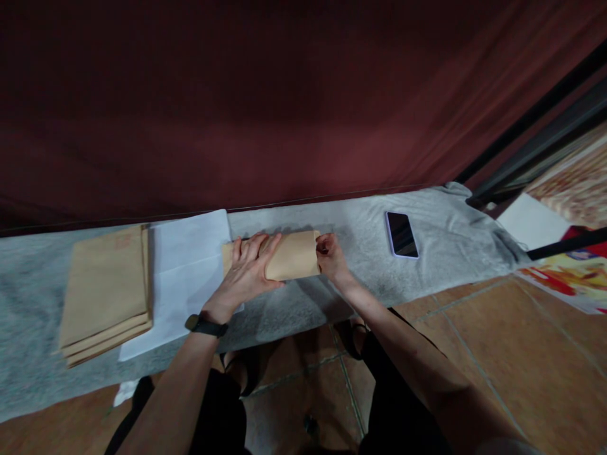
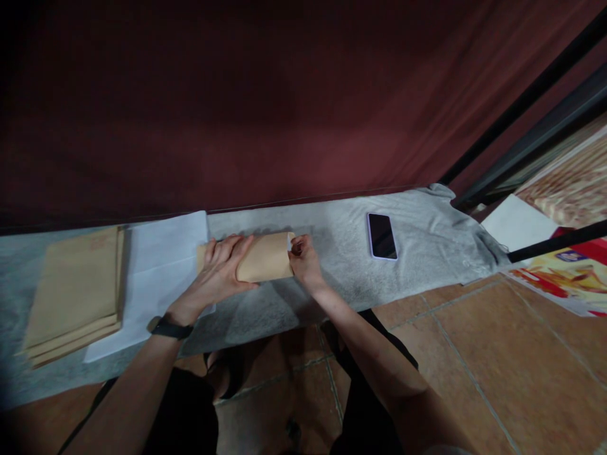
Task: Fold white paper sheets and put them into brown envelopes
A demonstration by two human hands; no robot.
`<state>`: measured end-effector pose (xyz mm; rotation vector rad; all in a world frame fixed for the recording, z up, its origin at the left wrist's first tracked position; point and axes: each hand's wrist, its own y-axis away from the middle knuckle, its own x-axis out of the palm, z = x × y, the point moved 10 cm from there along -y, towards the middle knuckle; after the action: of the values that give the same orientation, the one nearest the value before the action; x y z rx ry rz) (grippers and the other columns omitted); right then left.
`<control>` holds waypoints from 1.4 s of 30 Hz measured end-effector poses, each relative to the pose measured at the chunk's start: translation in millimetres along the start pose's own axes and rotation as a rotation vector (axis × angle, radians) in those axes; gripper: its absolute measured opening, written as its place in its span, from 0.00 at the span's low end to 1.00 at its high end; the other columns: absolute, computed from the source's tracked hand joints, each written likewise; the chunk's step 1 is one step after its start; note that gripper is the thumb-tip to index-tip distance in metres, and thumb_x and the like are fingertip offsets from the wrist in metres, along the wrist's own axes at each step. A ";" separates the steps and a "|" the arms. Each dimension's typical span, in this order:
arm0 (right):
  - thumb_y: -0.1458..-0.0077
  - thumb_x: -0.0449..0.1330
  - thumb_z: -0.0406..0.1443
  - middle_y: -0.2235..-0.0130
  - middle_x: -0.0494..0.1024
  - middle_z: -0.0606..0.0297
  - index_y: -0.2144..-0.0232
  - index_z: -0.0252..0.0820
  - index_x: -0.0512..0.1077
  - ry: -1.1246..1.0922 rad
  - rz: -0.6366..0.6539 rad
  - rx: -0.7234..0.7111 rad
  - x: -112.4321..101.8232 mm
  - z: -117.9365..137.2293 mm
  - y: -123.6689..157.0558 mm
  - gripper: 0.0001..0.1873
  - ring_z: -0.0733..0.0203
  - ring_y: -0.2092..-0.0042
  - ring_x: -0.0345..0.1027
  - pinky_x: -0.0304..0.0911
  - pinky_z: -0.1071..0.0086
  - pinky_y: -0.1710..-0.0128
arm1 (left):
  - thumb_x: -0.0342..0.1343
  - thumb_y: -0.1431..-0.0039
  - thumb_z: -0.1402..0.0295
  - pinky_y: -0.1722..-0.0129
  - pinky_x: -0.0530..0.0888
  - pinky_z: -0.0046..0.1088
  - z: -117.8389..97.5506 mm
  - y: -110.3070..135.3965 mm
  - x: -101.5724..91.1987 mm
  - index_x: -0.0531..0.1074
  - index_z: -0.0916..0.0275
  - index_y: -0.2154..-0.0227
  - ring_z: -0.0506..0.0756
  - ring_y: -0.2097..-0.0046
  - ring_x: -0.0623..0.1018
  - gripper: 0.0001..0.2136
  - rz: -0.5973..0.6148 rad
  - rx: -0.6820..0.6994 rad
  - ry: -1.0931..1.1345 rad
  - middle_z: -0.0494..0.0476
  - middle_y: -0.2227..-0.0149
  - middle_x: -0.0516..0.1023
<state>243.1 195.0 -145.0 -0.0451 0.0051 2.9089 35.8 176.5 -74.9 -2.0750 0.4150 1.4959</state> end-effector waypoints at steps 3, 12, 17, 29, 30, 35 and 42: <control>0.57 0.63 0.34 0.74 0.69 0.79 0.54 0.49 0.67 -0.043 -0.026 0.079 -1.2 -6.0 0.2 0.25 0.66 0.74 0.64 0.59 0.74 0.74 | 0.70 0.54 0.50 0.29 0.44 0.60 0.6 0.2 0.5 0.46 0.57 0.27 0.74 0.31 0.61 0.56 0.006 0.001 -0.018 0.71 0.32 0.61; 0.58 0.62 0.36 0.77 0.75 0.72 0.75 0.45 0.71 -0.189 0.095 0.199 4.6 -8.2 1.9 0.04 0.64 0.74 0.68 0.63 0.72 0.74 | 0.67 0.48 0.47 0.30 0.40 0.63 2.8 1.8 -3.8 0.47 0.55 0.27 0.74 0.26 0.48 0.51 -0.029 -0.005 0.064 0.70 0.26 0.47; 0.61 0.63 0.34 0.72 0.80 0.69 0.70 0.44 0.74 -0.388 0.005 0.258 -4.4 -9.3 3.6 0.10 0.60 0.70 0.73 0.67 0.70 0.71 | 0.64 0.42 0.51 0.29 0.48 0.56 45.3 12.0 -29.7 0.49 0.55 0.28 0.69 0.25 0.46 0.44 -0.421 -0.426 0.409 0.68 0.25 0.43; 0.59 0.65 0.38 0.62 0.83 0.63 0.65 0.44 0.74 -0.383 0.072 0.291 13.5 1.8 27.5 0.15 0.56 0.60 0.77 0.73 0.65 0.61 | 0.69 0.51 0.75 0.55 0.81 0.36 -18.4 15.0 81.5 0.75 0.61 0.55 0.56 0.57 0.83 0.18 -0.195 -0.926 1.957 0.57 0.55 0.83; 0.59 0.66 0.39 0.62 0.83 0.62 0.65 0.44 0.74 -0.372 0.085 0.306 13.7 2.6 29.0 0.15 0.56 0.61 0.77 0.73 0.65 0.61 | 0.68 0.50 0.77 0.54 0.80 0.35 -17.1 15.4 83.4 0.76 0.61 0.56 0.55 0.57 0.83 0.18 -0.207 -0.945 1.968 0.56 0.56 0.83; 0.59 0.69 0.44 0.65 0.83 0.64 0.65 0.44 0.75 -0.371 0.154 0.344 13.9 8.0 33.5 0.17 0.59 0.65 0.77 0.73 0.66 0.63 | 0.65 0.51 0.80 0.60 0.80 0.30 0.4 16.1 85.5 0.77 0.63 0.60 0.53 0.62 0.83 0.15 -0.250 -0.998 1.922 0.56 0.60 0.84; 0.57 0.68 0.46 0.64 0.82 0.63 0.64 0.44 0.74 -0.309 0.155 0.330 13.1 1.5 34.6 0.18 0.58 0.64 0.77 0.73 0.64 0.63 | 0.66 0.52 0.80 0.62 0.80 0.31 -2.5 16.3 84.8 0.75 0.63 0.61 0.53 0.62 0.83 0.15 -0.252 -0.992 1.894 0.55 0.60 0.83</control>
<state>222.3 164.4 -143.9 0.4783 0.4514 2.9919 57.4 167.3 -158.1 -3.4601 -0.0794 -1.1218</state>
